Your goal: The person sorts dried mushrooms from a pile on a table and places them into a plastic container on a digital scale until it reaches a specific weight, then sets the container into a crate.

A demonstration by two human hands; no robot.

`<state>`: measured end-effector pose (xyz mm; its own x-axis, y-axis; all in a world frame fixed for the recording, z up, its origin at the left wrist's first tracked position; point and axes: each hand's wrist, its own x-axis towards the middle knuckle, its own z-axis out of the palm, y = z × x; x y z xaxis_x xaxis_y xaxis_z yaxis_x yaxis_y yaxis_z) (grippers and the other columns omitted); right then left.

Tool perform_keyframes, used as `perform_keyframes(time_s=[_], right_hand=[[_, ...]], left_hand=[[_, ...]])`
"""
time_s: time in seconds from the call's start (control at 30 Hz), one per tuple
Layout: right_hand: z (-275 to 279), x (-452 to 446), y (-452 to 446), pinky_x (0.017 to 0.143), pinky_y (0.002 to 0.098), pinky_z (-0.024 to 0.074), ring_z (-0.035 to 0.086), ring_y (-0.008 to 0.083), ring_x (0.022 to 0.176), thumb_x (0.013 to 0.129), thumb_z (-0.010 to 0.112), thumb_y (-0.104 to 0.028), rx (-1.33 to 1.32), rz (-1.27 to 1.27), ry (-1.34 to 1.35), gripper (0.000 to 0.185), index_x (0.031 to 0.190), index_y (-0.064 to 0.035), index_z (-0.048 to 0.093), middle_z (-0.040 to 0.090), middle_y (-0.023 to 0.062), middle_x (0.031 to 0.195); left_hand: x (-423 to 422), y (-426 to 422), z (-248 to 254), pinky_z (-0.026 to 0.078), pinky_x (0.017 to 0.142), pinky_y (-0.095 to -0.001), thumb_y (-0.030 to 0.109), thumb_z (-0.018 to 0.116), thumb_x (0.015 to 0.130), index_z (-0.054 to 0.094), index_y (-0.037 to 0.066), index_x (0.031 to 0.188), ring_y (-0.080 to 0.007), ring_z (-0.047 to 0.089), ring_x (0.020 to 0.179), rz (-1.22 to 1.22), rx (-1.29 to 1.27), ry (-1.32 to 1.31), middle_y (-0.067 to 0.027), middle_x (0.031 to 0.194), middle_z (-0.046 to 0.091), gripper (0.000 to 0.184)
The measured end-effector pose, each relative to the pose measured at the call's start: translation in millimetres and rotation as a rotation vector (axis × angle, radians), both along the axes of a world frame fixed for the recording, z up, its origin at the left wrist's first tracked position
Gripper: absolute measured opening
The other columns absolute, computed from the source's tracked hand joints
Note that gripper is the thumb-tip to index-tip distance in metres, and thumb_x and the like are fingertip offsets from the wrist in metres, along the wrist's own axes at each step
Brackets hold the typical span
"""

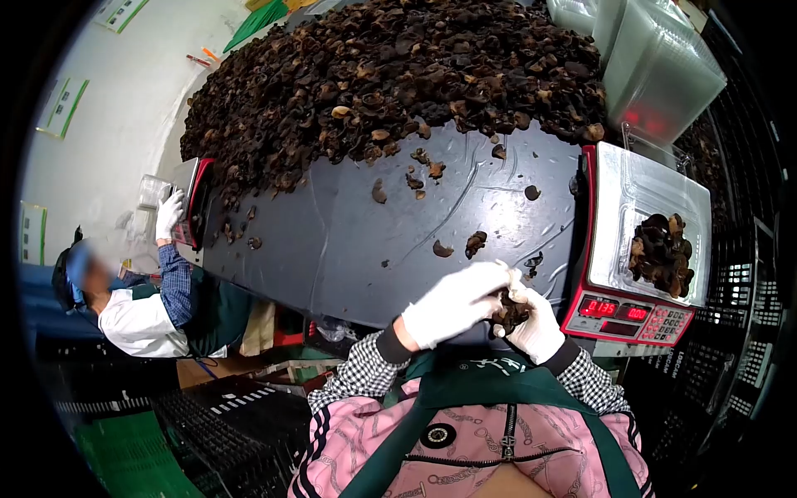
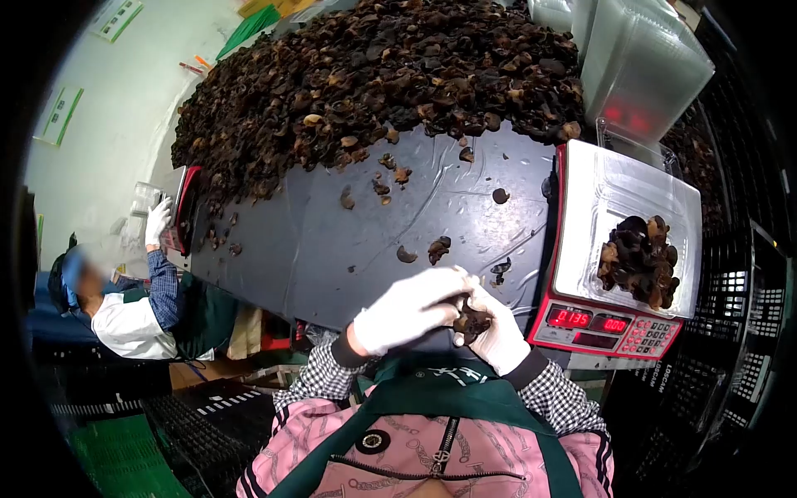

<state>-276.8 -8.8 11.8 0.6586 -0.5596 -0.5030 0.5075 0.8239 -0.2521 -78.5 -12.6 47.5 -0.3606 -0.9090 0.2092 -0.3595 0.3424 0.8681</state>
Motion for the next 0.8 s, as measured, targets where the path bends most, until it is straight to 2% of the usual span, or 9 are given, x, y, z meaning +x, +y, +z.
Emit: perform_keyframes(time_s=[0.07,0.13,0.2,0.33,0.37,0.47,0.53,0.67,0.8], right_hand=[[-17,-6,6,0.060,0.0306,0.0474,0.069,0.0253,0.093,0.097,0.054,-0.028,0.072,0.012,0.018,0.041,0.134,-0.0117,0.058,0.069,0.0070,0.117],[-8,-3,5,0.058,0.0280,0.0436,0.068,0.0171,0.087,0.102,0.054,-0.032,-0.130,0.084,0.083,0.030,0.115,-0.0085,0.067,0.069,0.0026,0.101],[-29,-7,9,0.058,0.0268,0.0428,0.067,0.0159,0.083,0.102,0.055,-0.032,-0.100,0.045,0.084,0.030,0.114,-0.0069,0.067,0.069,0.0034,0.102],[-18,-6,6,0.056,0.0252,0.0459,0.069,0.0183,0.081,0.104,0.054,-0.033,-0.101,0.003,0.169,0.035,0.125,-0.0066,0.063,0.069,0.0054,0.106],[-11,-6,5,0.055,0.0253,0.0472,0.069,0.0191,0.082,0.105,0.054,-0.034,-0.112,-0.018,0.163,0.037,0.128,-0.0065,0.061,0.069,0.0058,0.107],[-10,-6,11,0.051,0.0285,0.0528,0.072,0.0211,0.081,0.106,0.053,-0.039,-0.025,-0.147,0.144,0.045,0.138,-0.0071,0.054,0.069,0.0085,0.109],[-6,-6,10,0.050,0.0279,0.0527,0.072,0.0191,0.080,0.105,0.054,-0.039,-0.038,-0.168,0.077,0.044,0.135,-0.0065,0.055,0.070,0.0087,0.105],[-14,-10,10,0.052,0.0248,0.0518,0.071,0.0159,0.078,0.102,0.061,-0.024,-0.126,-0.045,0.158,0.028,0.120,-0.0033,0.063,0.070,0.0079,0.102],[13,-11,9,0.053,0.0222,0.0473,0.065,0.0137,0.074,0.099,0.062,-0.016,-0.141,0.011,0.219,0.021,0.113,-0.0004,0.065,0.066,0.0078,0.095]], left_hand=[[2,-2,4,0.052,0.099,-0.0365,0.001,0.068,0.086,0.068,0.003,0.117,-0.0306,0.066,0.113,0.030,0.023,0.003,-0.0157,0.120,0.068,0.031],[5,-9,-3,0.052,0.101,-0.0372,0.003,0.068,0.087,0.066,0.003,0.123,-0.0321,0.065,0.115,0.122,-0.018,-0.079,-0.0165,0.123,0.066,0.036],[15,-23,-31,0.052,0.100,-0.0380,0.005,0.069,0.087,0.062,0.005,0.129,-0.0346,0.064,0.115,0.285,-0.128,-0.249,-0.0168,0.125,0.064,0.042],[2,-34,-58,0.055,0.081,-0.0388,0.006,0.066,0.089,0.066,0.005,0.115,-0.0334,0.066,0.093,0.248,-0.087,-0.453,-0.0144,0.104,0.064,0.026],[-4,-29,-60,0.054,0.072,-0.0386,0.005,0.065,0.090,0.066,0.005,0.105,-0.0319,0.064,0.083,0.249,-0.174,-0.365,-0.0135,0.096,0.061,0.015],[-19,-6,-24,0.055,0.080,-0.0349,0.006,0.064,0.091,0.068,0.005,0.114,-0.0310,0.068,0.091,0.070,-0.119,-0.125,-0.0136,0.103,0.064,0.023],[-30,8,0,0.055,0.087,-0.0340,0.004,0.064,0.091,0.067,0.004,0.119,-0.0318,0.069,0.098,-0.002,0.204,0.025,-0.0145,0.111,0.067,0.028],[-4,4,-13,0.053,0.095,-0.0347,0.005,0.066,0.090,0.066,0.002,0.119,-0.0319,0.066,0.108,0.139,0.128,0.030,-0.0153,0.117,0.068,0.029],[21,-11,-43,0.054,0.088,-0.0371,0.004,0.067,0.089,0.069,0.006,0.116,-0.0315,0.066,0.098,0.483,-0.279,-0.580,-0.0140,0.109,0.068,0.027]])
